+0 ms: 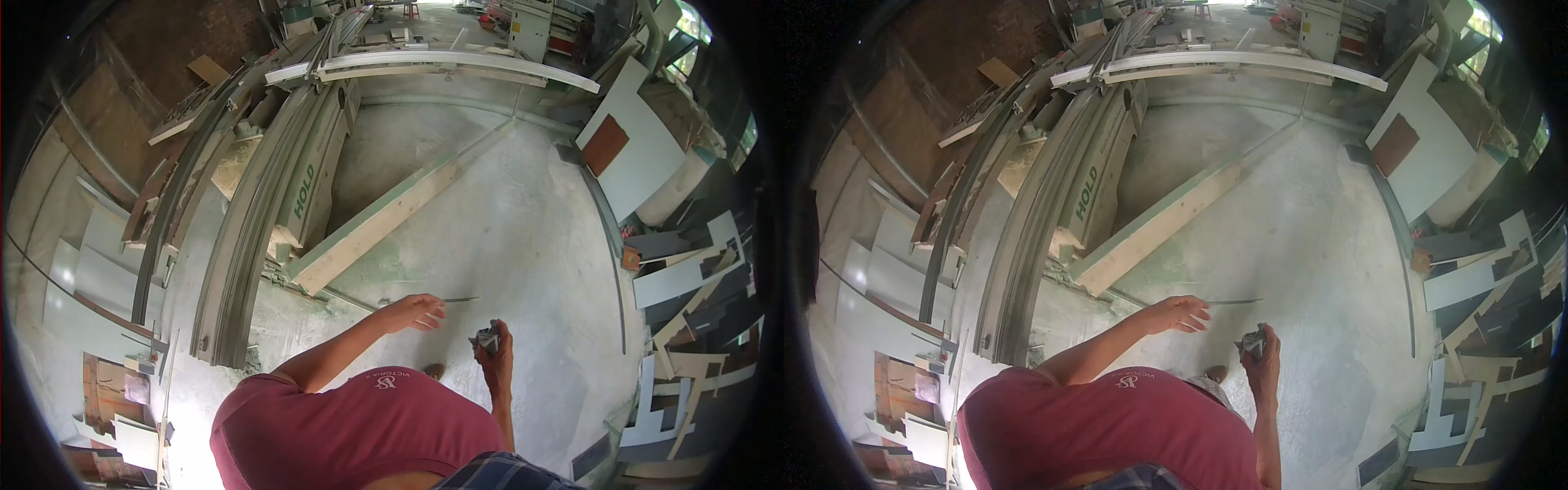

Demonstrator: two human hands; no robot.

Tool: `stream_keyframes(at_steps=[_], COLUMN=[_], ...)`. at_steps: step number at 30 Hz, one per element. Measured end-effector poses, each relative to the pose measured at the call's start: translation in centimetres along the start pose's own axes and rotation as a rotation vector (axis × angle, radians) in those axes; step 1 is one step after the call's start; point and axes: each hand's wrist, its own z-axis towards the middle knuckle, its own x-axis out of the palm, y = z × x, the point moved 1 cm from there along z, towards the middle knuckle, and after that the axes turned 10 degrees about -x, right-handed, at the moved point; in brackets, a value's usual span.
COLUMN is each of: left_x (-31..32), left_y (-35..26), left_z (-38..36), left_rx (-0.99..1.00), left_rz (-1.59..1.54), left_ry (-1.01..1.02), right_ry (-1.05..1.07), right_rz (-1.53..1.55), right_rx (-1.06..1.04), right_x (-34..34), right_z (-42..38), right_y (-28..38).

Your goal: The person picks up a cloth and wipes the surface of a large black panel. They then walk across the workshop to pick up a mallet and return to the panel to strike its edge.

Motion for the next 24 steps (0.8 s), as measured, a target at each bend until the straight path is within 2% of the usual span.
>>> stream_keyframes(at_steps=[2,4,5,6,7,8,9,10,11,12,13,14,15,16,17,18,19,20,21,22,23,24], left_x=[-3.3,-10.1,-12.8,-19.9,-17.5,-16.9,-19.0,-19.1,-18.7,-20.0,-22.6,-25.4,-25.5,-26.4,-27.0,-29.9,-29.7,-34.3,-32.2,-25.4,-24.2,-22.6], left_y=[3.2,12.9,17.6,26.8,26.0,27.6,29.0,34.6,30.9,31.9,31.4,29.3,29.0,25.6,18.5,15.5,13.4,5.2,-0.1,-12.6,-20.2,-26.8], left_z=[4.4,9.8,10.4,12.8,8.8,5.5,2.2,1.6,2.5,3.6,4.5,6.9,8.1,14.4,16.5,22.8,25.4,32.2,33.3,29.4,30.9,31.3], left_rx=[-0.054,-0.160,-0.242,-0.252,-0.698,-0.717,-0.632,-0.636,-1.057,-1.057,-0.952,-0.846,-0.739,-0.890,-0.881,-0.929,-0.921,-0.581,-0.598,-0.329,-0.287,-0.193], left_rz=[-0.051,-0.076,-0.050,0.899,0.446,0.428,0.805,0.809,0.256,0.262,0.188,0.114,0.039,0.458,0.393,0.876,0.874,0.992,0.989,0.899,1.006,0.985], left_ry=[-0.180,-0.388,-0.554,-0.513,-0.900,-0.986,-0.586,-0.586,-0.939,-0.940,-0.922,-0.900,-0.872,-0.901,-0.791,-0.791,-0.784,-0.987,-0.967,-1.110,-1.126,-1.119], right_ry=[0.033,0.094,0.104,0.194,0.282,0.283,0.457,0.632,0.629,0.769,0.909,0.998,1.087,1.116,1.118,1.116,1.328,1.288,1.273,1.096,0.989,0.820], right_rz=[-0.065,-0.147,-0.148,-0.202,-0.253,-0.250,-0.323,-0.396,-0.390,-0.486,-0.585,-0.610,-0.638,-0.705,-0.735,-0.763,-0.952,-0.799,-1.054,-1.103,-1.197,-1.202], right_rx=[-0.033,-0.080,-0.083,-0.103,-0.123,-0.123,-0.081,-0.036,-0.032,-0.043,-0.056,-0.057,-0.056,-0.055,-0.077,-0.098,-0.017,-0.291,-0.163,-0.057,-0.092,-0.092], right_x=[-1.8,-3.1,-3.7,-4.3,-4.7,-5.2,-5.7,-6.0,-6.2,-6.2,-6.3,-6.5,-6.7,-7.3,-7.8,-8.2,-8.4,-8.6,-8.9,-10.0,-9.9,-10.4], right_z=[3.1,5.8,7.0,8.2,9.6,11.1,12.6,14.1,15.8,17.7,19.7,22.1,24.5,27.1,30.1,33.5,37.1,41.3,45.3,48.0,52.8,54.8], right_y=[-1.3,-2.7,-3.8,-5.0,-6.3,-7.7,-9.4,-11.2,-13.0,-15.0,-17.0,-19.3,-20.7,-20.6,-21.6,-22.4,-19.4,-25.0,-23.0,-16.5,-15.4,-9.6])
